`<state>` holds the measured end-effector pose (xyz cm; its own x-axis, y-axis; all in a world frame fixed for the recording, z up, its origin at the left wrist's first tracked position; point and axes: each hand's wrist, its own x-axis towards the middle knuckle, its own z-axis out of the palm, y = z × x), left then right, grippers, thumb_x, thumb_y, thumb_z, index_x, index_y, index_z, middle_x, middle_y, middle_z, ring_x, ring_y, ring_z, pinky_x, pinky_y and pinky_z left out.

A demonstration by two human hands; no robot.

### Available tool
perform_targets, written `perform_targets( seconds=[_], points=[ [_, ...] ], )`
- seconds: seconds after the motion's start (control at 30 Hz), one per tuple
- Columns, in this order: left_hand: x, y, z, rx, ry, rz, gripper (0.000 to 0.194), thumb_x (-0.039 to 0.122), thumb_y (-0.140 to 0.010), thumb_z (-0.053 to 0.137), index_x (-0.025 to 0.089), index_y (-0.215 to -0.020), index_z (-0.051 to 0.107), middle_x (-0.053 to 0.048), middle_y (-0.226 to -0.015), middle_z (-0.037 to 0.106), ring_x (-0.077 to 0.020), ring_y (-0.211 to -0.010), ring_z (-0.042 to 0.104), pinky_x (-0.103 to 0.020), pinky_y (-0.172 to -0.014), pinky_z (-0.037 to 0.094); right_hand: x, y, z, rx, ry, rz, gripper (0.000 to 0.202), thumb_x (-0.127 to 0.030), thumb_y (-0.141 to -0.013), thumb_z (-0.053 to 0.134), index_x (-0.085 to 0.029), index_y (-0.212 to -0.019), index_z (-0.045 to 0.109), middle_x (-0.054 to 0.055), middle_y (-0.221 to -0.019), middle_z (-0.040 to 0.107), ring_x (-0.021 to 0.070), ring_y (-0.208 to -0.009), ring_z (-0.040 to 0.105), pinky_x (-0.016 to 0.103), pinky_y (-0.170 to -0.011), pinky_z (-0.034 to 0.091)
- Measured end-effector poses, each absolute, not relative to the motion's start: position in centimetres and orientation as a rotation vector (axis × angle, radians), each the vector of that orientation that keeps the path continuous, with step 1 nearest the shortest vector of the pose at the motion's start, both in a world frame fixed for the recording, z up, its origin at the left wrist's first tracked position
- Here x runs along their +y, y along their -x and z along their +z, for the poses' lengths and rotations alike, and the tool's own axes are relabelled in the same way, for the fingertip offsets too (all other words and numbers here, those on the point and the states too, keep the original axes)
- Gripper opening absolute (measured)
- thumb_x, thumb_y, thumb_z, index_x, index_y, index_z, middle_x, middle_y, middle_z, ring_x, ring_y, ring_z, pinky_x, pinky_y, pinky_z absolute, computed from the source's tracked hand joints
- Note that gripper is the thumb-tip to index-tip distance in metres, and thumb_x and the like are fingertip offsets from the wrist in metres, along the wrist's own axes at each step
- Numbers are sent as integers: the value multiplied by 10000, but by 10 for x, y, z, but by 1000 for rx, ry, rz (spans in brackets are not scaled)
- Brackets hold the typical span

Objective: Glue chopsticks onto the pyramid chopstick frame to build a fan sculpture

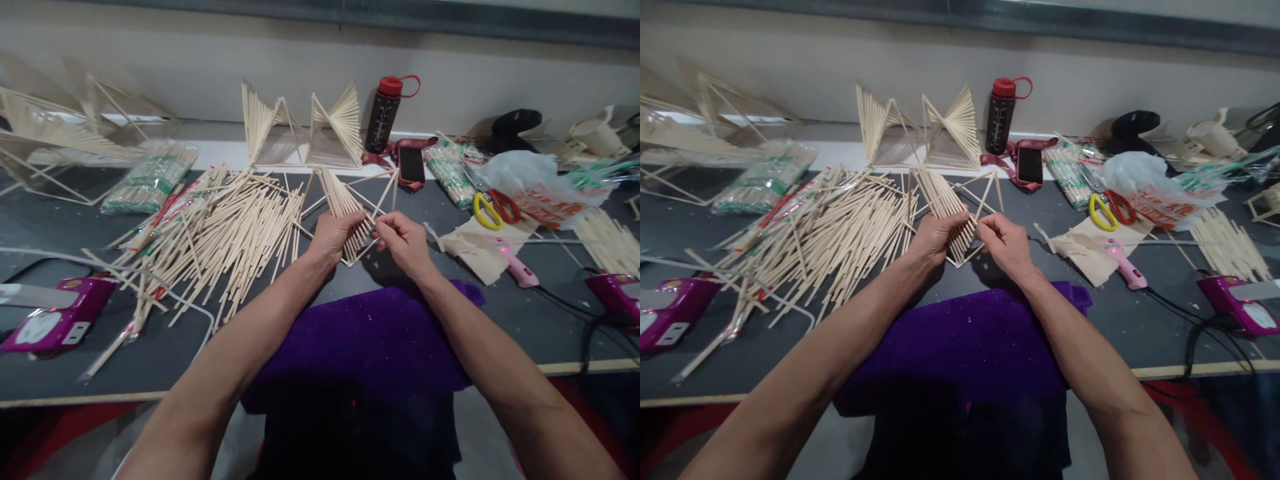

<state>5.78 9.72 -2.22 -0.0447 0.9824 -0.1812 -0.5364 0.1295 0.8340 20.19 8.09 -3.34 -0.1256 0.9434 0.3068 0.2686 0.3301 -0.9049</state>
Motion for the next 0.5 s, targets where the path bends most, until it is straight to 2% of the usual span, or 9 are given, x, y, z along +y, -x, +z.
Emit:
perform_targets(
  seconds=[0.23, 0.37, 0.5],
  points=[
    [102, -53, -14, 953, -635, 1414, 232, 107, -535, 776, 125, -738, 667, -7, -664, 681, -119, -593, 617, -215, -580, 510, 84, -200, -27, -1649, 1138, 824, 185, -374, -872, 522, -220, -799, 593, -22, -701, 649, 103, -544, 586, 242, -585, 464],
    [104, -52, -9, 955, -644, 1422, 197, 83, -561, 740, 126, -742, 677, -7, -672, 685, -121, -601, 629, -209, -586, 529, 80, -209, -10, -1607, 1117, 817, 197, -382, -872, 519, -212, -803, 591, -25, -710, 640, 89, -531, 569, 223, -562, 460],
    [104, -50, 0, 989, -586, 1440, 142, 48, -620, 695, 137, -731, 683, -12, -655, 686, -129, -595, 635, -213, -563, 542, 86, -255, 9, -1601, 1165, 699, 213, -386, -857, 537, -192, -796, 601, -20, -695, 629, 80, -502, 556, 205, -512, 436]
  ],
)
